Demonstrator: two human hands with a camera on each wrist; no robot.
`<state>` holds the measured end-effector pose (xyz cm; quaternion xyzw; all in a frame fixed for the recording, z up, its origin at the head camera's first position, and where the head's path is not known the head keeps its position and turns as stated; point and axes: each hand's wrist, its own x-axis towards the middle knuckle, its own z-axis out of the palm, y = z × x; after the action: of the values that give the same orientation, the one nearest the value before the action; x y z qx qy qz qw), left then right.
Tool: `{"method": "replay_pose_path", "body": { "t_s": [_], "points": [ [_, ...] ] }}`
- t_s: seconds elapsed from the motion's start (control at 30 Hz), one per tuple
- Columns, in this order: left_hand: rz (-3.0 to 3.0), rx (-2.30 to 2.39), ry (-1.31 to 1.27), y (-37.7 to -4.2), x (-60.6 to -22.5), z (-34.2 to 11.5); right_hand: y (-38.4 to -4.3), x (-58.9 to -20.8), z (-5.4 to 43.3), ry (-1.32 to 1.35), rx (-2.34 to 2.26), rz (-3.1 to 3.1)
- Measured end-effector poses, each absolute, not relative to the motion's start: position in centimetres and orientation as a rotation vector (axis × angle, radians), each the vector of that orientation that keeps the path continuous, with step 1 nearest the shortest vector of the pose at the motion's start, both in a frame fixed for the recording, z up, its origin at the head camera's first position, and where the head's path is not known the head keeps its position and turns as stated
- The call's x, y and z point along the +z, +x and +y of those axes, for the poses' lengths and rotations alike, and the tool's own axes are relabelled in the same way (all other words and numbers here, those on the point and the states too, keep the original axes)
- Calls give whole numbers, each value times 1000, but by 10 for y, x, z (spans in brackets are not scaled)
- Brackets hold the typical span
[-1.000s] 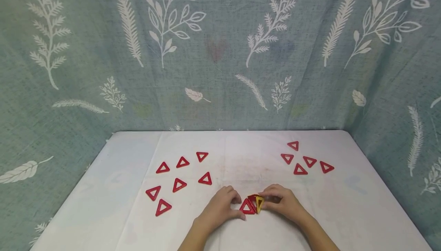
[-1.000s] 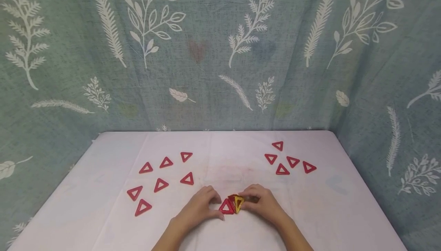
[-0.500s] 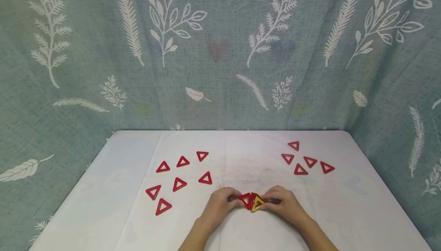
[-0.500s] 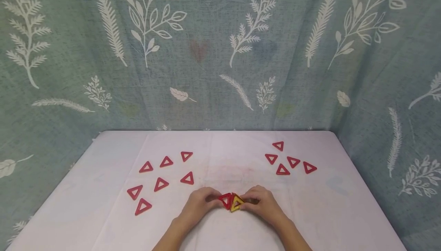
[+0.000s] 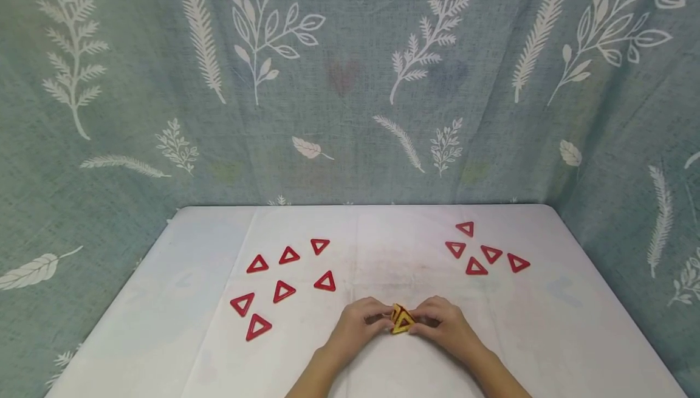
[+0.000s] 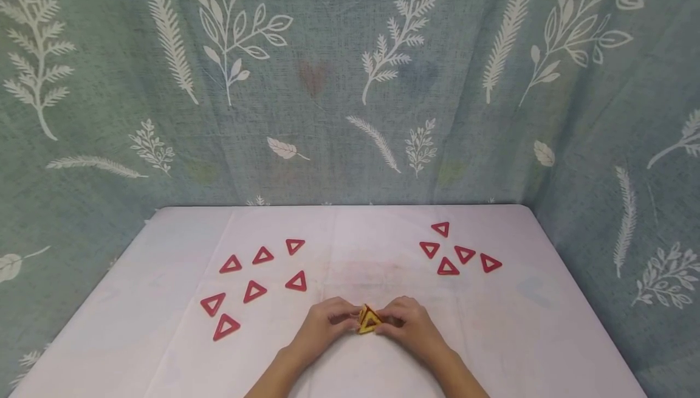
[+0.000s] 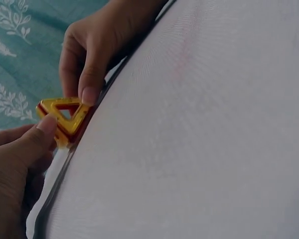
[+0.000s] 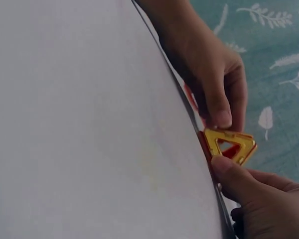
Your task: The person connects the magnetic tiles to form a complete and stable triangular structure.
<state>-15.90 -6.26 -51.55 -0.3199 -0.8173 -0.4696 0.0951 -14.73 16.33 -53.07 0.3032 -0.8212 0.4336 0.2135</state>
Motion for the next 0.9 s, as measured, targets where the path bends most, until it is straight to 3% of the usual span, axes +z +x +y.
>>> {"method": "replay_pose_path", "body": {
  "t_s": [0.33,0.9],
  "points": [
    [-2398,-616,-1023,-157,-518,-62,-144,-532,157,820,878,-2245],
    [-2444,-585,-856,-162,-526,-60,-147,-525,137,555,762,-2361]
  ]
}}
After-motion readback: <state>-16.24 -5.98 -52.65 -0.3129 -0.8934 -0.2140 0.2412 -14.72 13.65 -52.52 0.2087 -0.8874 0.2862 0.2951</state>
